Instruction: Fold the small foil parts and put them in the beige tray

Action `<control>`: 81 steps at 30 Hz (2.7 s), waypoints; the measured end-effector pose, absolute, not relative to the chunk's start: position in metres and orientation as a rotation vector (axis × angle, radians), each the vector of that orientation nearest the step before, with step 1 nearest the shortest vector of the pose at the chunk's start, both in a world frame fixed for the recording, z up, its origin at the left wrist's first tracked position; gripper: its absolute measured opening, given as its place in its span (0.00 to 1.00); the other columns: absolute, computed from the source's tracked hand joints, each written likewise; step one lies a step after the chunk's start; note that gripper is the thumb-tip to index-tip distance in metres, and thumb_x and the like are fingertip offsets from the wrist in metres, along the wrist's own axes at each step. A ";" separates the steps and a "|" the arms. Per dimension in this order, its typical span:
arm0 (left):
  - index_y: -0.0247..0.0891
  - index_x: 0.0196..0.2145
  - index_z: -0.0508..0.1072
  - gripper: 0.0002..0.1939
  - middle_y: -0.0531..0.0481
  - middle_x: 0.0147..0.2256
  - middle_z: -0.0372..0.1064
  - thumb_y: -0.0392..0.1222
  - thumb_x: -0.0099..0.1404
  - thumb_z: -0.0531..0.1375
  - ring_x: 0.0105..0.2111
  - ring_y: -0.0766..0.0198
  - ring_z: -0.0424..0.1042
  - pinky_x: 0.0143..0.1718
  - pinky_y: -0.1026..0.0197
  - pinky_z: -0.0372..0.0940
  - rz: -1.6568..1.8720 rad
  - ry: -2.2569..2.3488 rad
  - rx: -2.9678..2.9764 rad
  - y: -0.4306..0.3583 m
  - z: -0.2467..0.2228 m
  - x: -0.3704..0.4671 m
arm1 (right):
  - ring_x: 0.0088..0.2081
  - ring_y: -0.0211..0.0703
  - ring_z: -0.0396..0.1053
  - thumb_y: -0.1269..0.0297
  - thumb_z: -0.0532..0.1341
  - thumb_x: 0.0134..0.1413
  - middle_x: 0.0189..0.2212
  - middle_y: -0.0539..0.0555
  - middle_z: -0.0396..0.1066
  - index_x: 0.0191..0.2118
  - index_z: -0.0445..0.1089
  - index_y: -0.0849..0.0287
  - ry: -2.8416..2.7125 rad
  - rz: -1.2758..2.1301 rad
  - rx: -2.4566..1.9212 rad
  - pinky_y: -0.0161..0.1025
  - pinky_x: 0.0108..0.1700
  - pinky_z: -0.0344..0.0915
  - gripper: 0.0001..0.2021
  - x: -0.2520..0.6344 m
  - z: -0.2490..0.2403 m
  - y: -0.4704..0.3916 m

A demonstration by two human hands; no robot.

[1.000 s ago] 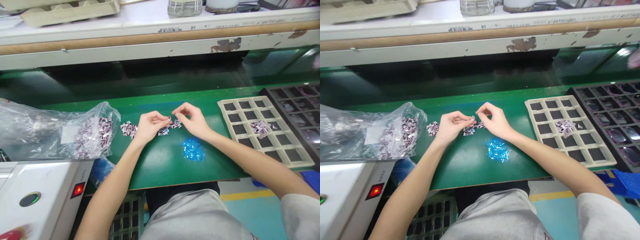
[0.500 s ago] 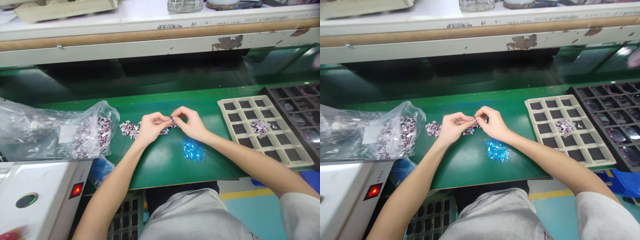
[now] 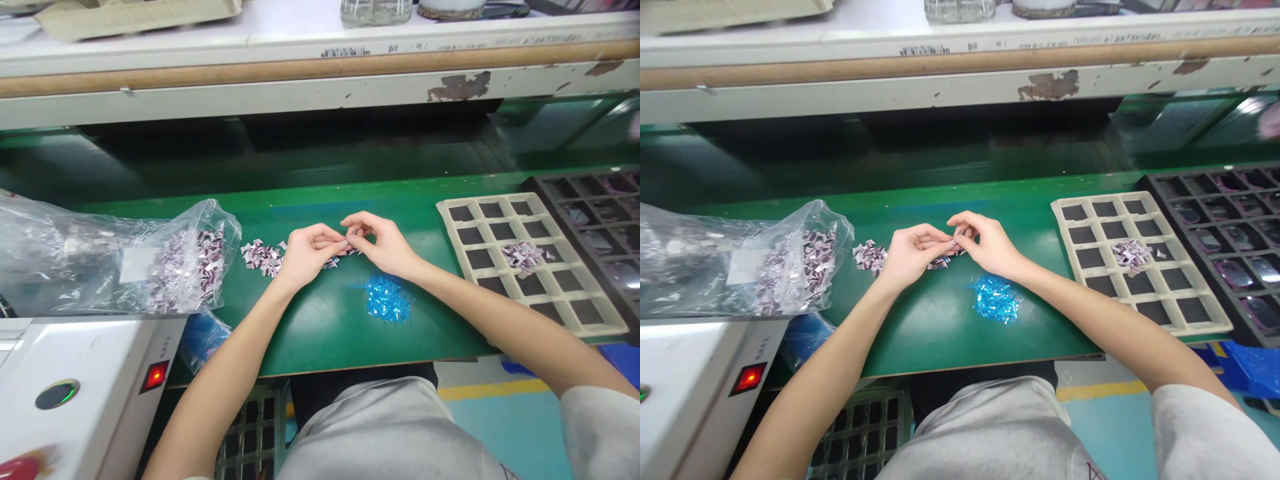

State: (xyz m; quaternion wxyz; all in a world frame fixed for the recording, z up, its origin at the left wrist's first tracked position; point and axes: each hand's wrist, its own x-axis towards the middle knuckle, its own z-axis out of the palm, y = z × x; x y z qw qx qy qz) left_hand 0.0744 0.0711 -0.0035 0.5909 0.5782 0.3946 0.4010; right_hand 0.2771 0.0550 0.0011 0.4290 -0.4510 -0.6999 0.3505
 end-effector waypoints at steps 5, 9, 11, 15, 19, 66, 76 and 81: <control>0.41 0.40 0.84 0.11 0.45 0.39 0.85 0.49 0.65 0.71 0.40 0.51 0.84 0.47 0.51 0.78 1.027 1.227 1.762 0.085 0.011 0.044 | 0.40 0.48 0.72 0.68 0.57 0.68 0.43 0.56 0.77 0.49 0.70 0.52 -1.870 0.643 -1.246 0.47 0.47 0.69 0.09 0.287 -0.001 0.060; 0.44 0.38 0.86 0.07 0.45 0.37 0.83 0.46 0.62 0.70 0.38 0.48 0.81 0.48 0.48 0.74 0.814 1.559 2.075 0.105 0.023 -0.006 | 0.37 0.48 0.71 0.72 0.59 0.62 0.38 0.54 0.76 0.47 0.67 0.52 -1.948 0.657 -1.351 0.47 0.45 0.67 0.10 0.295 0.001 0.065; 0.45 0.34 0.85 0.07 0.43 0.38 0.83 0.47 0.59 0.72 0.36 0.46 0.79 0.46 0.47 0.73 0.665 1.618 2.134 0.111 0.023 -0.023 | 0.36 0.48 0.71 0.73 0.61 0.59 0.37 0.53 0.77 0.44 0.68 0.52 -1.963 0.662 -1.388 0.47 0.45 0.67 0.10 0.297 0.001 0.067; 0.45 0.30 0.83 0.07 0.44 0.34 0.82 0.48 0.56 0.73 0.36 0.45 0.79 0.42 0.48 0.72 0.517 1.599 2.168 0.115 0.017 -0.029 | 0.41 0.52 0.73 0.70 0.67 0.56 0.42 0.56 0.78 0.43 0.71 0.52 -1.952 0.569 -1.425 0.50 0.47 0.70 0.10 0.303 -0.003 0.075; 0.44 0.29 0.79 0.04 0.46 0.29 0.79 0.43 0.58 0.70 0.33 0.48 0.79 0.40 0.51 0.71 0.362 1.640 2.105 0.112 0.023 -0.018 | 0.50 0.58 0.73 0.67 0.63 0.62 0.49 0.60 0.77 0.47 0.74 0.53 -1.927 0.316 -1.510 0.57 0.54 0.72 0.09 0.318 -0.014 0.091; 0.41 0.33 0.70 0.21 0.49 0.32 0.83 0.50 0.57 0.78 0.35 0.54 0.86 0.41 0.57 0.81 0.979 0.960 1.352 0.071 -0.006 0.072 | 0.41 0.50 0.79 0.59 0.64 0.68 0.38 0.53 0.82 0.40 0.77 0.52 -1.706 0.788 -1.147 0.50 0.47 0.76 0.06 0.268 0.000 0.050; 0.41 0.35 0.70 0.22 0.48 0.32 0.82 0.51 0.57 0.77 0.33 0.54 0.85 0.36 0.56 0.79 0.882 0.971 1.378 0.070 -0.005 0.074 | 0.40 0.47 0.78 0.62 0.65 0.63 0.40 0.53 0.81 0.52 0.76 0.52 -1.727 0.908 -1.082 0.49 0.47 0.77 0.12 0.273 -0.001 0.055; 0.41 0.38 0.75 0.17 0.45 0.39 0.84 0.48 0.58 0.76 0.37 0.55 0.84 0.42 0.55 0.78 0.863 1.072 1.656 0.080 0.015 0.047 | 0.34 0.44 0.70 0.65 0.60 0.64 0.38 0.52 0.77 0.48 0.72 0.53 -1.841 0.727 -1.179 0.45 0.41 0.70 0.08 0.280 0.004 0.057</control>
